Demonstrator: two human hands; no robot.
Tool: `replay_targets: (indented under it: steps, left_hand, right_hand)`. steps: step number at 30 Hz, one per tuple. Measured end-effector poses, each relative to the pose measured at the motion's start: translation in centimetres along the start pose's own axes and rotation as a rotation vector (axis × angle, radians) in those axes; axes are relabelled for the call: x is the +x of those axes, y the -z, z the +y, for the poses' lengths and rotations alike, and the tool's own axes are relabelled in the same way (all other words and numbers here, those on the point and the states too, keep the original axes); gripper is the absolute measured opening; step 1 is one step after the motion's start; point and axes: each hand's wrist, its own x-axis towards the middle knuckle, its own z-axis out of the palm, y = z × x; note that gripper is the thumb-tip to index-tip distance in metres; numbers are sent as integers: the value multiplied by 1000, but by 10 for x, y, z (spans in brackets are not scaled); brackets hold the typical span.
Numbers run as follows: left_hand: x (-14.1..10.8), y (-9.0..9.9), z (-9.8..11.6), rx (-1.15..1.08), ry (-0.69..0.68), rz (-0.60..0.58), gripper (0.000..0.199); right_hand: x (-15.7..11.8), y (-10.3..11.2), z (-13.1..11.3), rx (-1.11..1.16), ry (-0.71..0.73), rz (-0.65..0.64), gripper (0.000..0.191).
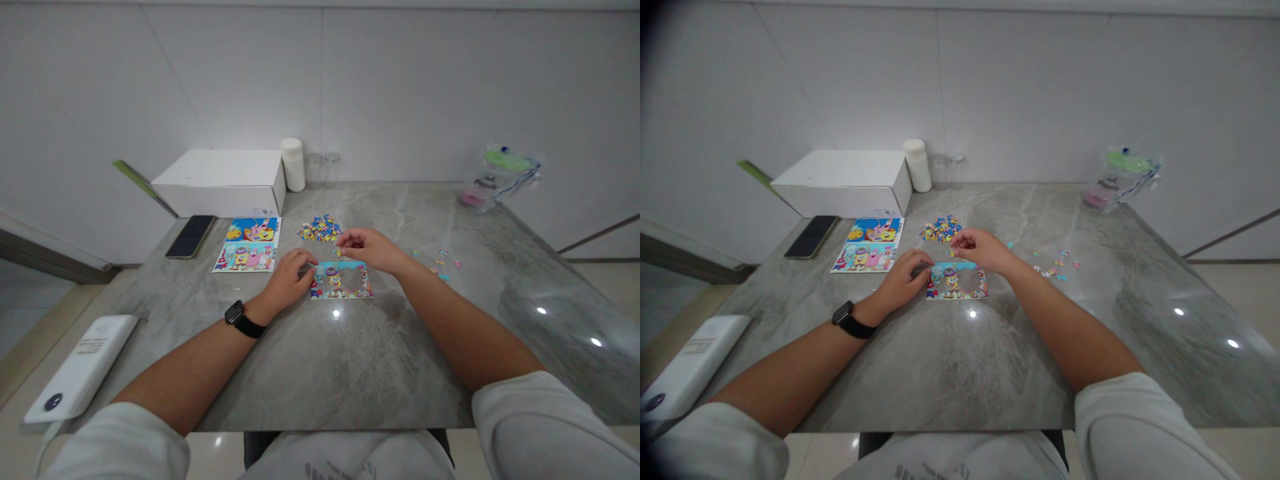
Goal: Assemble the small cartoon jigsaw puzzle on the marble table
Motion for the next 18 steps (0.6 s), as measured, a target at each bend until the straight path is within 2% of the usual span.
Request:
replay_targets:
  steps: [11,18]
  left_hand:
    - [-1,-1,0,-76,-71,32,11]
    - [-1,-4,-1,-74,-49,44,11]
  right_hand:
    - [2,-29,14,-97,4,-120,20]
    - [2,-35,20,-89,-16,-170,20]
